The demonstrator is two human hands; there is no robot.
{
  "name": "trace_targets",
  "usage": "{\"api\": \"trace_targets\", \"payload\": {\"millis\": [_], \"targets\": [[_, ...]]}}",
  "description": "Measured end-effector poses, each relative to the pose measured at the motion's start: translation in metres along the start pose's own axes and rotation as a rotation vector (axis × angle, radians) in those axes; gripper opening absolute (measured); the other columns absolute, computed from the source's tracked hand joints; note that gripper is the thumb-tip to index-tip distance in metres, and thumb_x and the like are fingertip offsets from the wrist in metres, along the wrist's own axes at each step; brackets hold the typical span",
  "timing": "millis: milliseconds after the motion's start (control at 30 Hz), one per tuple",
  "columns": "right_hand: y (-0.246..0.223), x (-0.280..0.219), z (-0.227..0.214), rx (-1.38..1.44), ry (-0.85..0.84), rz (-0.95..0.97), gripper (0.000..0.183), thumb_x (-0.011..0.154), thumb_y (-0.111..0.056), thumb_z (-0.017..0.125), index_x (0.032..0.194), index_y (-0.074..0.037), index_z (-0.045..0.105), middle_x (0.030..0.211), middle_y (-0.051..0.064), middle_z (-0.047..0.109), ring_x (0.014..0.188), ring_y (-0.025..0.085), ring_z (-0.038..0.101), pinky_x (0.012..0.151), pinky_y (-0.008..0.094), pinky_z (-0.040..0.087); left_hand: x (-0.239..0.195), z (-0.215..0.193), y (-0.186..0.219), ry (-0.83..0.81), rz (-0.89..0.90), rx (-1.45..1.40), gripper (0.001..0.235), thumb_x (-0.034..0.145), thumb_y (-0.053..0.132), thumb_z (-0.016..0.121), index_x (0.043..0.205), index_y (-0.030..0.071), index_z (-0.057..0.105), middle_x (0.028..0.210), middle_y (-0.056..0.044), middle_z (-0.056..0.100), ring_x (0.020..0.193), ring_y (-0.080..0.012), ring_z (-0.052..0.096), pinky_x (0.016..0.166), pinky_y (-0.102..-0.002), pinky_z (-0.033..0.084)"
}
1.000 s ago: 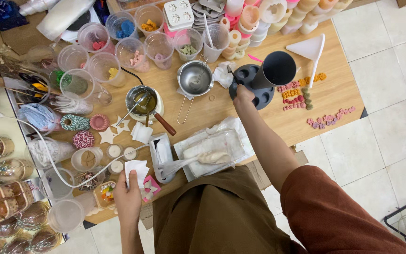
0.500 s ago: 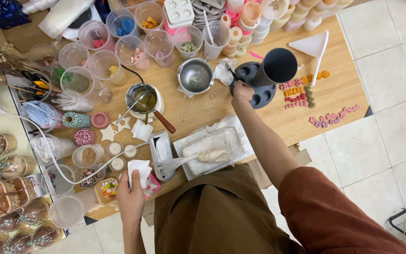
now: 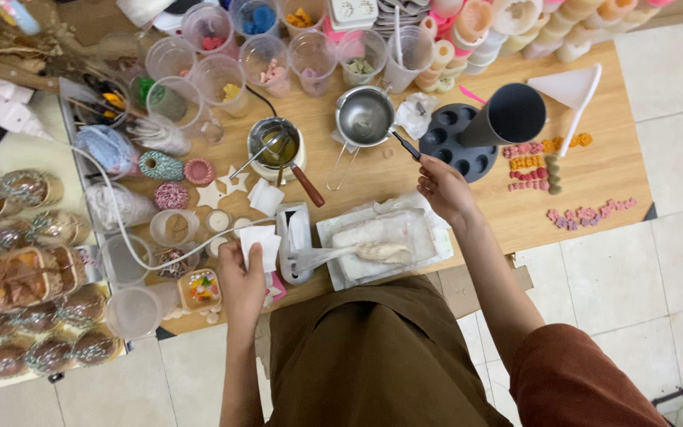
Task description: The person cleans a metal pot containing melted yellow wax by scraping the interior with a tool and wiping the tool with a white cloth.
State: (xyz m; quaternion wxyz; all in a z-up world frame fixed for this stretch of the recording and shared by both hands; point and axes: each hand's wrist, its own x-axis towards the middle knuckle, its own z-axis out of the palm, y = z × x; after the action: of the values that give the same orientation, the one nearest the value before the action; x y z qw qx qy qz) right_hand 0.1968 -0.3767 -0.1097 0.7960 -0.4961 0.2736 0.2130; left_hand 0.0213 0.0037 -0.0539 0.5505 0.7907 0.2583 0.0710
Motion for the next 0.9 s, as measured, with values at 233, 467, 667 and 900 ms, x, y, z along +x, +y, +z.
{"api": "trace_targets", "payload": {"millis": [233,467,667,900], "targets": [[-0.018,-0.028,0.034,-0.235,-0.016,-0.108,0.017,0.098,-0.021,0.070,0.111,-0.013,0.076,0.087,-0.010,0.061,0.078,0.003,0.049,0.081,0.027,0.043,0.006,-0.006,-0.010,-0.005,-0.101,-0.230,0.020,0.102,0.013,0.063,0.110,-0.001,0.050,0.098,-0.013,0.071,0.086,-0.0111,0.064,0.075,-0.026,0.051],[-0.004,0.022,-0.013,-0.213,0.104,-0.108,0.014,0.095,-0.022,0.074,0.107,-0.014,0.078,0.079,-0.009,0.057,0.069,0.005,0.047,0.069,0.026,0.040,-0.002,-0.016,-0.001,-0.013,-0.270,-0.248,0.018,0.101,0.012,0.061,0.110,0.001,0.050,0.096,-0.013,0.070,0.078,-0.0137,0.061,0.063,-0.032,0.049],[0.020,0.100,-0.055,-0.503,0.606,-0.249,0.019,0.086,-0.022,0.076,0.101,-0.013,0.081,0.077,-0.005,0.069,0.060,0.005,0.052,0.057,0.025,0.040,-0.003,-0.019,-0.009,0.034,-0.040,-0.208,0.018,0.103,0.009,0.059,0.116,-0.001,0.051,0.105,-0.013,0.069,0.094,-0.0128,0.065,0.084,-0.027,0.052],[0.041,0.128,-0.052,-0.685,0.787,-0.307,0.024,0.083,-0.025,0.078,0.100,-0.009,0.084,0.087,0.008,0.079,0.080,0.016,0.073,0.078,0.030,0.056,-0.008,-0.022,-0.016,0.040,-0.158,-0.242,0.020,0.103,0.011,0.059,0.114,-0.001,0.048,0.104,-0.013,0.068,0.091,-0.0139,0.063,0.079,-0.030,0.051]]}}
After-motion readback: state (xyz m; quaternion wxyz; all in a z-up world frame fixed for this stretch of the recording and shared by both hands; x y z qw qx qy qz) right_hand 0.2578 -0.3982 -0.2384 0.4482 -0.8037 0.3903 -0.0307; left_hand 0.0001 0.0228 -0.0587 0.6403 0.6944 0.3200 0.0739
